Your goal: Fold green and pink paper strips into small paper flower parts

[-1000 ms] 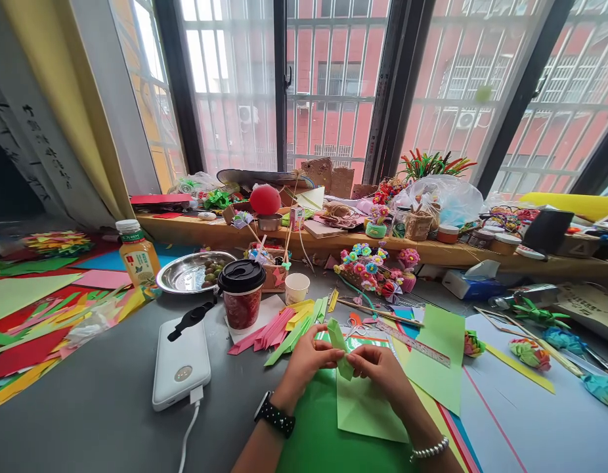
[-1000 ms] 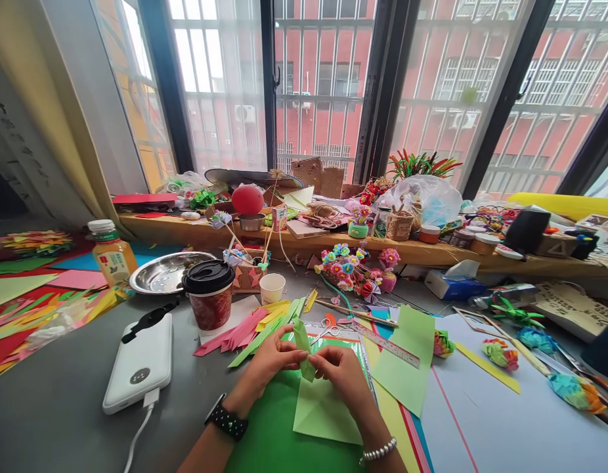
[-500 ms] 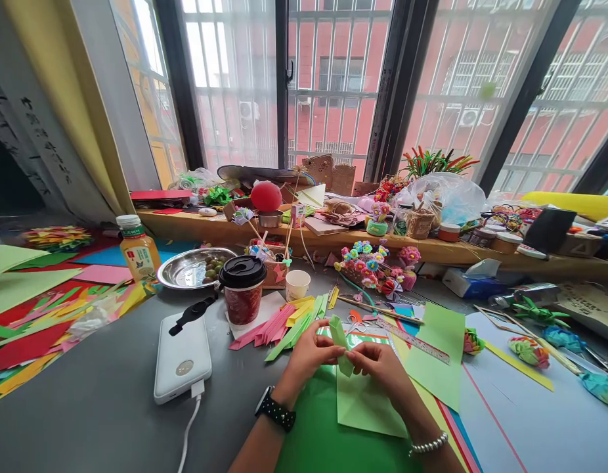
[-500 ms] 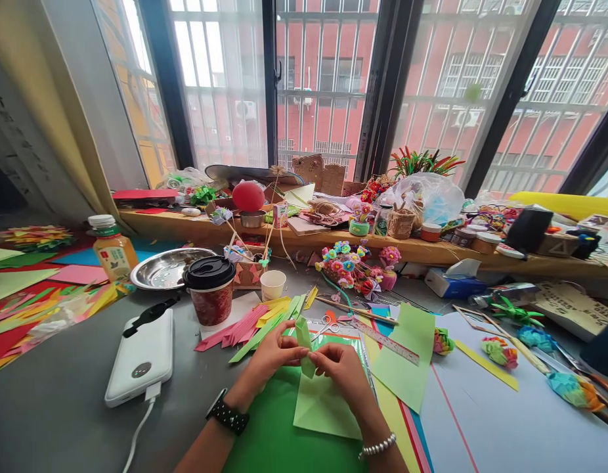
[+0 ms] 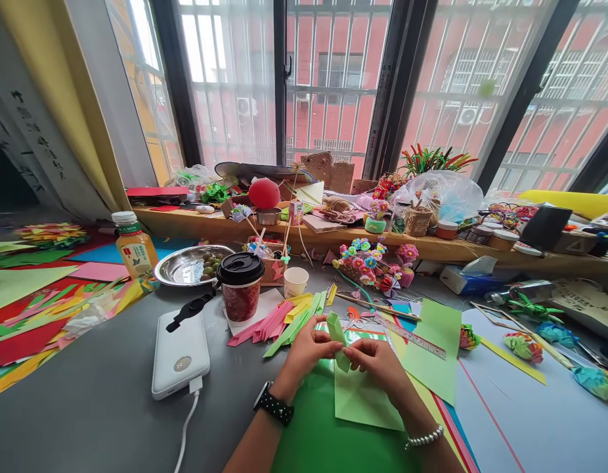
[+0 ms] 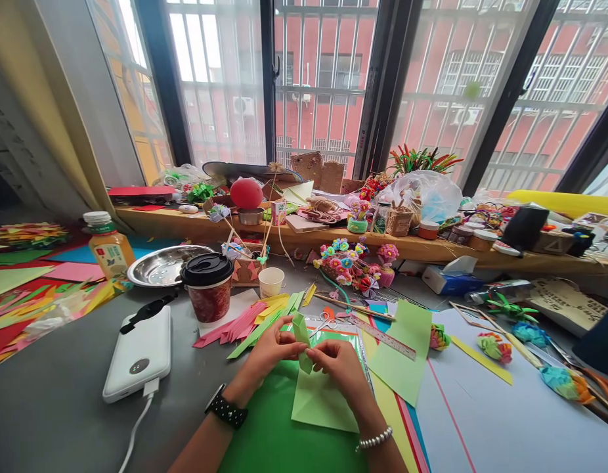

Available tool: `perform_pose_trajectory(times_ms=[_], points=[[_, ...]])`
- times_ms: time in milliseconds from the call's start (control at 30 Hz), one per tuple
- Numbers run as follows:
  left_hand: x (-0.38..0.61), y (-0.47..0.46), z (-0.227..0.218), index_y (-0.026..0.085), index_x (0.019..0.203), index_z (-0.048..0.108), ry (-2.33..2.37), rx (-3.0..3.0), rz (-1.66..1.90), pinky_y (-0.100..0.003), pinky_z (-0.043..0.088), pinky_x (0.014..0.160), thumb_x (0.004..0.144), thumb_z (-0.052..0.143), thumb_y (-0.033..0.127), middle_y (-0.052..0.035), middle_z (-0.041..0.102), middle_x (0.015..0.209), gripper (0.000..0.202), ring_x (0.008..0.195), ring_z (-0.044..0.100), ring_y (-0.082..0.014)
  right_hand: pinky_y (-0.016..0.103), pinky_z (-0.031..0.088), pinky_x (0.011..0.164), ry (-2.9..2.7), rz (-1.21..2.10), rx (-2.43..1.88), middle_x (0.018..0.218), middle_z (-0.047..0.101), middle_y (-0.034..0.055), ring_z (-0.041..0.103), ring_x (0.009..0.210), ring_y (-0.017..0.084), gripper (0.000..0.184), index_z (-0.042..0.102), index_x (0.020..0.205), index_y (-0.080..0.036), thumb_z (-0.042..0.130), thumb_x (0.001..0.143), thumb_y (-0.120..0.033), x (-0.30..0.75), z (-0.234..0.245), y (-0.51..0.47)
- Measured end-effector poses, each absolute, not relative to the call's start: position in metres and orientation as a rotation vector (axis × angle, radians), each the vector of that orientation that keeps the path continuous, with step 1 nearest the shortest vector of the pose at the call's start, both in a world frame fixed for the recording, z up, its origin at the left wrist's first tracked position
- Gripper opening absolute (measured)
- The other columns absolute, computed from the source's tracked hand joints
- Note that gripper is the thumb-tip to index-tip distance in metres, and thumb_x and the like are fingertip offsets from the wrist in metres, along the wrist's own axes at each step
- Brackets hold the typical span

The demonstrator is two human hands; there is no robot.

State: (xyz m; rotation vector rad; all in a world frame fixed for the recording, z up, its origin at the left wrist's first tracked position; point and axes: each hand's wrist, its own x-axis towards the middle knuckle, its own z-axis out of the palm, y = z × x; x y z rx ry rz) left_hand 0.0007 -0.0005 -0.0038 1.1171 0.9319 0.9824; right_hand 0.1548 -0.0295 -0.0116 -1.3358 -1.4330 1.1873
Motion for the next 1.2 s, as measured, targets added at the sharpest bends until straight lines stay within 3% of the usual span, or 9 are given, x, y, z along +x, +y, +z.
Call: perform_pose_trajectory(times_ms=[267, 533, 1200], points=[[-0.001, -0.002, 0.003, 0.013, 0.101, 0.042, 0.955, 1.07, 0.987, -0.024, 0.046, 0.055, 0.045, 0.076, 0.02, 0.0069, 0.053, 0.052, 0.066, 0.054, 0.056, -0.0125, 0.021, 0.036, 0.047, -1.46, 1.188, -1.346, 0.051, 0.06, 0.0005, 0.051, 0.049, 0.011, 0.031, 0.062, 0.059, -0.014, 0.062, 0.063, -0.045, 0.154, -0.011, -0.031], [-0.005, 0.003, 0.001, 0.015, 0.096, 0.043, 0.975, 0.996, 0.997, -0.028, 0.049, 0.06, 0.043, 0.078, 0.023, 0.0004, 0.062, 0.062, 0.064, 0.063, 0.062, -0.018, 0.021, 0.038, 0.049, -1.451, 1.237, -1.347, 0.06, 0.064, 0.0025, 0.057, 0.057, 0.013, 0.035, 0.064, 0.064, -0.015, 0.059, 0.064, -0.05, 0.153, -0.007, -0.033], [-0.003, -0.005, 0.007, 0.014, 0.098, 0.043, 0.966, 1.016, 0.997, -0.028, 0.049, 0.061, 0.047, 0.076, 0.023, 0.001, 0.061, 0.062, 0.061, 0.063, 0.062, -0.0169, 0.022, 0.039, 0.051, -1.449, 1.194, -1.291, 0.054, 0.06, 0.002, 0.055, 0.055, 0.013, 0.039, 0.065, 0.064, -0.015, 0.055, 0.068, -0.053, 0.151, -0.005, -0.034]])
